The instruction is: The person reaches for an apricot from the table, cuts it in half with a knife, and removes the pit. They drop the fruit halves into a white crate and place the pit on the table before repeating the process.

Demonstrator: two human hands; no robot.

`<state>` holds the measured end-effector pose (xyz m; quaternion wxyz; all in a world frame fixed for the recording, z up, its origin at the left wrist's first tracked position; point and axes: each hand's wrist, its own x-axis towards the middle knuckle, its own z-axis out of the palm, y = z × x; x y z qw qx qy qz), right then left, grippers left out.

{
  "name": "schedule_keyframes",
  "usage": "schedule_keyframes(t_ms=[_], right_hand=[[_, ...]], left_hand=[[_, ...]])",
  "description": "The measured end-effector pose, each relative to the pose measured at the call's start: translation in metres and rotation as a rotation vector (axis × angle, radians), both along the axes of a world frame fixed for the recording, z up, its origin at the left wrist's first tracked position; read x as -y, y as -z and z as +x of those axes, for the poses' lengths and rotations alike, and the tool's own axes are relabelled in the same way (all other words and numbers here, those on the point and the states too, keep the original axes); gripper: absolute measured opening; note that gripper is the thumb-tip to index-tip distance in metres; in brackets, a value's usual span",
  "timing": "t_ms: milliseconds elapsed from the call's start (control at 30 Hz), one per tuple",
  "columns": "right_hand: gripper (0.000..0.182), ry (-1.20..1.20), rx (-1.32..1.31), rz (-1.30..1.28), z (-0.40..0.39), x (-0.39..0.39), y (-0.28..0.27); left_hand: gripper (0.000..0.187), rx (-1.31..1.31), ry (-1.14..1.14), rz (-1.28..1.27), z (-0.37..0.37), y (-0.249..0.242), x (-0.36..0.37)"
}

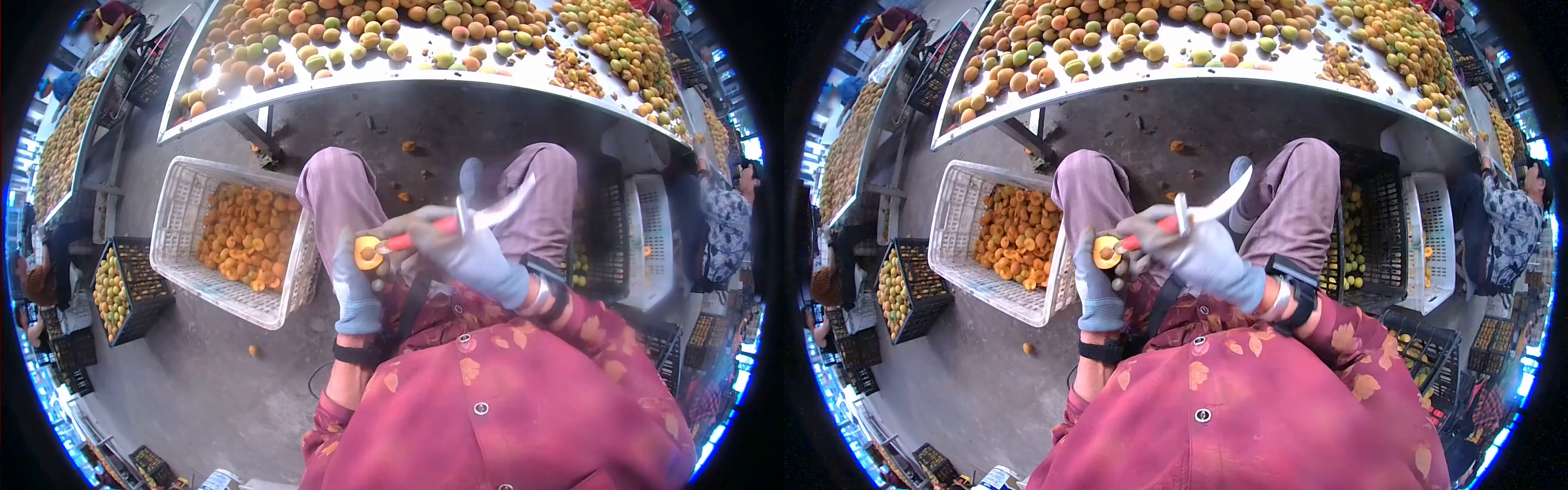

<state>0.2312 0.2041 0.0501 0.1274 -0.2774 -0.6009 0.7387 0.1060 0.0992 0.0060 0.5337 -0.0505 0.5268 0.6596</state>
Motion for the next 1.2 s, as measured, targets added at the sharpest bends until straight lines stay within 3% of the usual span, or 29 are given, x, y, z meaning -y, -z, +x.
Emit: schedule_keyframes(t_ms=[33, 100, 133, 167, 233, 367, 467, 500, 567, 600, 700, 733, 833, 900, 967, 1000, 1133, 1200], right_hand=[[0.026, 0.071, -0.025, -0.297, 0.001, -0.002, 0.005], [0.031, -0.065, 0.027, 0.279, 0.003, 0.004, -0.004], [0.035, -0.16, -0.282, 0.333, 0.003, 0.001, 0.012], [0.038, -0.212, -0.166, 0.694, 0.014, 0.002, 0.009], [0.047, -0.12, -0.349, 0.585, 0.009, 0.007, 0.013], [0.05, -0.283, -0.284, 0.446, 0.017, 0.002, 0.011], [0.045, -0.292, -0.247, 0.885, 0.016, -0.001, 0.005], [0.045, -0.289, -0.247, 0.884, 0.014, 0.002, 0.006], [0.039, -0.055, -0.253, 0.775, 0.008, 0.008, 0.011], [0.031, -0.077, -0.238, 0.174, 0.006, 0.01, 0.016], [0.026, 0.055, -0.164, 0.138, 0.008, 0.012, 0.017], [0.023, 0.107, -0.26, -0.119, 0.008, 0.011, 0.02], [0.024, 0.114, -0.184, 0.041, 0.007, 0.012, 0.028], [0.026, 0.136, -0.243, -0.064, 0.007, 0.014, 0.027], [0.029, 0.093, -0.179, 0.228, 0.003, 0.011, 0.03], [0.032, 0.217, -0.237, -0.517, -0.005, 0.005, 0.036], [0.038, 0.214, -0.213, -0.644, 0.003, 0.005, 0.039], [0.039, 0.238, -0.279, -0.926, 0.004, 0.006, 0.043]], left_hand=[[0.051, 0.013, -0.019, 0.017, 0.001, 0.003, 0.001], [0.046, 0.022, -0.044, 0.038, -0.001, 0.0, 0.0], [0.053, -0.037, 0.024, 0.014, -0.002, -0.006, 0.0], [0.061, -0.094, 0.094, -0.007, -0.002, -0.01, 0.0], [0.061, -0.093, 0.11, -0.005, -0.005, -0.011, -0.002], [0.062, 0.048, 0.179, 0.001, -0.014, -0.009, 0.001], [0.061, 0.108, 0.226, 0.065, -0.017, -0.008, 0.002], [0.06, 0.12, 0.225, 0.068, -0.017, -0.009, 0.001], [0.056, 0.101, 0.209, 0.007, -0.017, -0.003, 0.0], [0.053, 0.08, 0.19, -0.053, -0.018, -0.001, 0.0], [0.048, 0.032, 0.162, -0.087, -0.015, -0.003, -0.002], [0.048, 0.033, 0.163, -0.088, -0.015, -0.002, -0.002], [0.047, 0.02, 0.185, -0.045, -0.016, 0.001, -0.001], [0.047, 0.005, 0.166, -0.097, -0.015, 0.002, -0.002], [0.047, -0.008, 0.125, -0.1, -0.013, 0.003, -0.002], [0.047, -0.022, 0.076, -0.097, -0.012, 0.002, -0.004], [0.044, -0.135, 0.006, -0.109, -0.006, 0.0, -0.006], [0.042, -0.098, 0.053, -0.006, -0.008, 0.007, -0.004]])
